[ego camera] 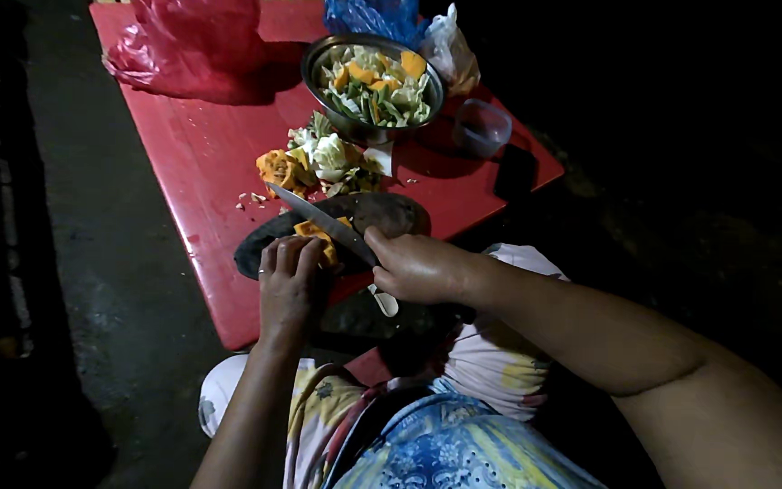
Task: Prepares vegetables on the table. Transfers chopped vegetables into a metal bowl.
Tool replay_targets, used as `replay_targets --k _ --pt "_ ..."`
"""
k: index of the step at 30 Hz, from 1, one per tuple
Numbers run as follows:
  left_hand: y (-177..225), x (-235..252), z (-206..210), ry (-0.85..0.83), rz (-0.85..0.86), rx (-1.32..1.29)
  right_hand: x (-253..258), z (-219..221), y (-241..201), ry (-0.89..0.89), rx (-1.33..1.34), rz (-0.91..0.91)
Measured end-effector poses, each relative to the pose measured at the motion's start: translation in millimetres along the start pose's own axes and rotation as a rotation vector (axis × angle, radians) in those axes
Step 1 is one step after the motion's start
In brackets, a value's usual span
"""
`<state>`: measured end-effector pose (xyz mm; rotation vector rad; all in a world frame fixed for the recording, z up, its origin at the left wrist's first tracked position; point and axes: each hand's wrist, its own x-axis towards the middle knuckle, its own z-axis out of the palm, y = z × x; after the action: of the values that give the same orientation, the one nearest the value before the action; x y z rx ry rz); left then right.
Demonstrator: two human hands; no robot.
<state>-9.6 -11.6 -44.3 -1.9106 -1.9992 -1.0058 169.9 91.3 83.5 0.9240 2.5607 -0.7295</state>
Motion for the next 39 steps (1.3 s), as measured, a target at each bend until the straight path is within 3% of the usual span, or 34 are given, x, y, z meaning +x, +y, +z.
replay_targets --k 14,21,30,39 --pt "-1.7 -2.3 -0.2 -0.041 -0.004 -0.033 19.9 -36.3 -25.7 -0.197 -0.263 0.005" --pt "-0.9 -3.6 1.1 0.011 0.004 -0.057 51.9 13.0 -23.9 -0.063 -0.148 0.051" --pt "-3.1 -4.2 2.3 -0.022 -0.015 -0.063 14.3 -13.9 -18.8 0.051 -0.131 0.011" --pt "-3.2 -3.7 1.4 -0.015 -0.002 -0.072 4.9 -8.5 -17.1 -0.021 -0.184 0.04"
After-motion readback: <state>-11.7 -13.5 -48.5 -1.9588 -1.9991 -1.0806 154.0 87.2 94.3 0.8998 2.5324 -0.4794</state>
